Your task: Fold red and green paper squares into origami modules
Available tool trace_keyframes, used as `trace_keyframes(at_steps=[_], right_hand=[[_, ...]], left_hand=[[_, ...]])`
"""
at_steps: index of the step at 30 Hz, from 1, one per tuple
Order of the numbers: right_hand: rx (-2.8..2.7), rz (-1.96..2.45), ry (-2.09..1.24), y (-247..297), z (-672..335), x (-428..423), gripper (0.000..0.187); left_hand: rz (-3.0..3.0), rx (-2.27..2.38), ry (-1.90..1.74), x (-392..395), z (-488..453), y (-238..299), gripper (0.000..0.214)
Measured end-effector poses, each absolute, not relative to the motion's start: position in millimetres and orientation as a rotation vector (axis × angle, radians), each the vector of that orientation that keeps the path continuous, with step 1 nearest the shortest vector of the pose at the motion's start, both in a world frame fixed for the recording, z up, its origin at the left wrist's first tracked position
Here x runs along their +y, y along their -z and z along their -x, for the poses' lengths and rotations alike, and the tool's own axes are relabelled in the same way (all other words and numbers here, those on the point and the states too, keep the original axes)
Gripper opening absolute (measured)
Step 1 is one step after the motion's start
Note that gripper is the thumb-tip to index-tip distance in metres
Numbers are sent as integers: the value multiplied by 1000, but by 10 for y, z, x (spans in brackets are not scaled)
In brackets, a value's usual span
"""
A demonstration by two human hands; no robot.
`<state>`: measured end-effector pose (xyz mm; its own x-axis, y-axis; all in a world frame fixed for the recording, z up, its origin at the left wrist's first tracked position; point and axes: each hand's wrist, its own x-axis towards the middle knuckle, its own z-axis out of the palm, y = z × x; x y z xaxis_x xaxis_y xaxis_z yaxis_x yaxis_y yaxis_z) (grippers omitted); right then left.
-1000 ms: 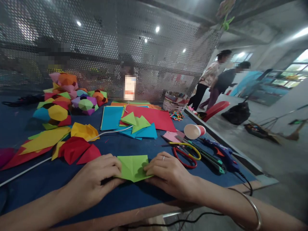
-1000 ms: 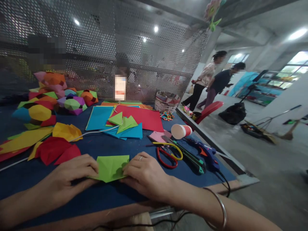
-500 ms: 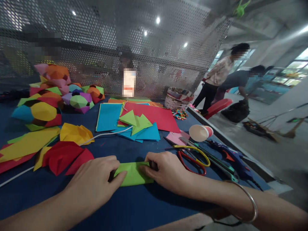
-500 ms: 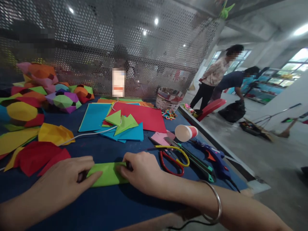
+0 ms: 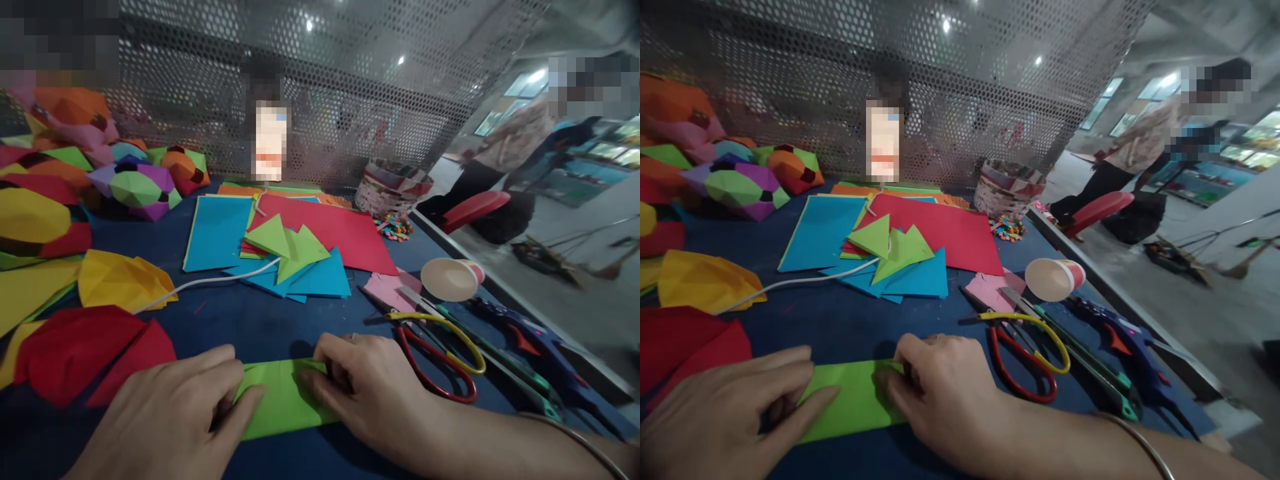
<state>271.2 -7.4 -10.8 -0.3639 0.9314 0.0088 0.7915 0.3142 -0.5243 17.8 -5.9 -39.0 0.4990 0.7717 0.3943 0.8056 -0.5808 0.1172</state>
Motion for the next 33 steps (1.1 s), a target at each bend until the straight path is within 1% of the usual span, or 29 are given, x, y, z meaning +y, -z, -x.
trace_keyframes(at_steps=[5, 10, 17, 20, 23, 29, 31, 33], right_hand=[[-2282, 1468, -548, 166, -2738, -88, 16], [-2284, 1473, -506, 185, -2730, -111, 16], [-2317, 1528, -550, 163, -2720, -93, 15], [-2337, 1582, -574, 130, -2705, -84, 17], [-2351, 1640, -573, 97, -2676, -83, 21], [-2342, 1700, -588, 78, -2647, -77, 23], [-2335, 1692, -587, 92, -2656, -75, 21], [-2322, 1643, -579, 115, -2673, -82, 14]], left_hand=[[2593, -1367, 604, -79, -192, 432, 41], [2580, -1459, 515, -117, -211, 377, 42], [2660, -1354, 699, -71, -145, 393, 40], [2671, -1451, 741, -50, -99, 416, 35], [2811, -1532, 728, -43, -64, 453, 25], [2999, -1229, 744, -74, -130, 472, 19], [3022, -1089, 744, -76, -161, 438, 20], [3041, -908, 725, -66, -174, 385, 21]])
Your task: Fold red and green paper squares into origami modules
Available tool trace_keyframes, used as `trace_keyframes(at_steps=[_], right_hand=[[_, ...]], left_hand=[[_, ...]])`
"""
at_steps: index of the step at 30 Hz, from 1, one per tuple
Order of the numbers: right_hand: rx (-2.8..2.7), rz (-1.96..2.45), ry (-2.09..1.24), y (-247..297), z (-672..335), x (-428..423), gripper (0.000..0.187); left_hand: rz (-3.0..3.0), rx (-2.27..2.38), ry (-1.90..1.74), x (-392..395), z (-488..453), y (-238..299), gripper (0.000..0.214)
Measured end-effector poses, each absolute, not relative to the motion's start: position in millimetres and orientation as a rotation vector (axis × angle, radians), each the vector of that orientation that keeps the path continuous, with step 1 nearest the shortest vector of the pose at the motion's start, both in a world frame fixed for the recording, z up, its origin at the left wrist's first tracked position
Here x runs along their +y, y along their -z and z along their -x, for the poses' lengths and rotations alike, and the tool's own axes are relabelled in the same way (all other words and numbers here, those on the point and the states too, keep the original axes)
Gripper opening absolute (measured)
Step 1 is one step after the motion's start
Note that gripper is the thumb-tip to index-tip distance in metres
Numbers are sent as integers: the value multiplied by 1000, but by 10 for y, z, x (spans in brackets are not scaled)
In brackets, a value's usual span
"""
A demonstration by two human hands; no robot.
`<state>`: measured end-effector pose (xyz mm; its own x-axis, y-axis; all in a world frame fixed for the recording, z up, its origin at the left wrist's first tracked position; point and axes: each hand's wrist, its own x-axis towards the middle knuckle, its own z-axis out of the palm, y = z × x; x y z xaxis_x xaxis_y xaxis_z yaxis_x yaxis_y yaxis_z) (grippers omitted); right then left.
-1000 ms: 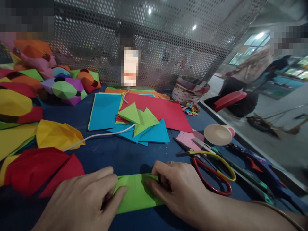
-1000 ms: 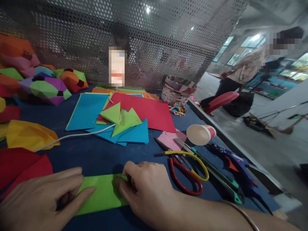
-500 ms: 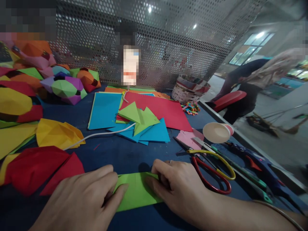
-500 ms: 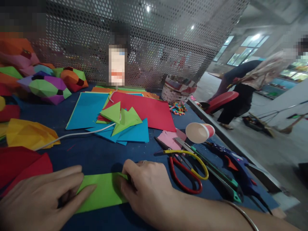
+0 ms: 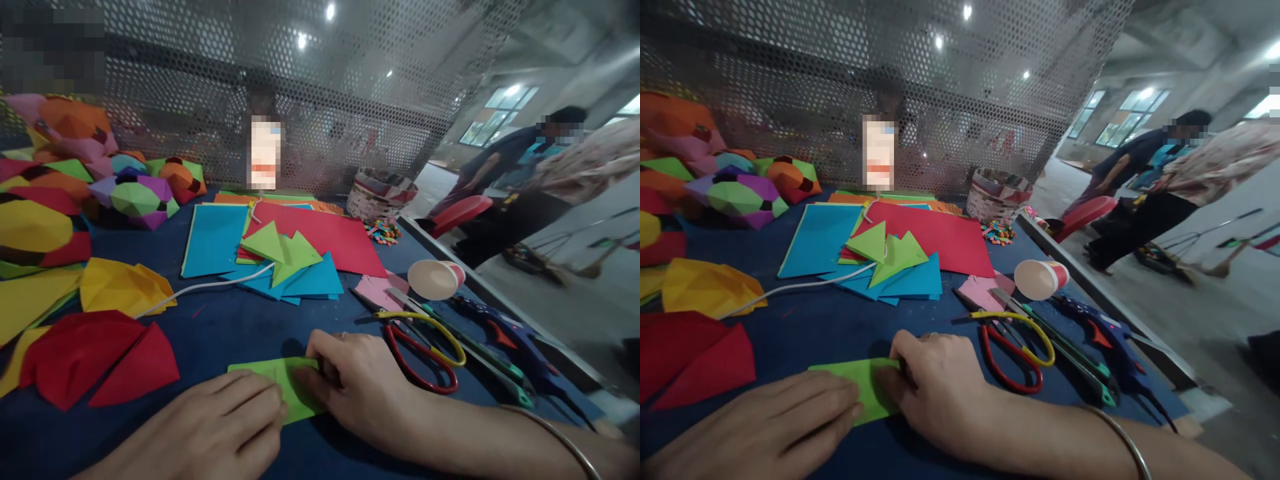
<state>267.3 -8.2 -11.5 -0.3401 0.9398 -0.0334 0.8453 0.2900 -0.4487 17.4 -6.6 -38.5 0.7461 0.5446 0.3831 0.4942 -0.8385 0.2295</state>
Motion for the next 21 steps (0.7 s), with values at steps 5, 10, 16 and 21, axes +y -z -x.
trace_keyframes(at_steps=[5, 10, 16, 21], right_hand=[[-2359, 1209, -194, 179, -2746, -120, 19], [-2588, 606, -164, 206, -2825, -96, 33], [-2716, 537, -191, 206, -2895, -74, 36], [-2845, 532, -87, 124, -2944, -108, 35]], left_hand=[[-3098, 448, -650, -30, -152, 247, 45], [-3077, 482, -694, -57, -194, 109, 56], [-3051, 462, -759, -93, -213, -52, 61], [-3108, 455, -727, -137, -125, -73, 60]])
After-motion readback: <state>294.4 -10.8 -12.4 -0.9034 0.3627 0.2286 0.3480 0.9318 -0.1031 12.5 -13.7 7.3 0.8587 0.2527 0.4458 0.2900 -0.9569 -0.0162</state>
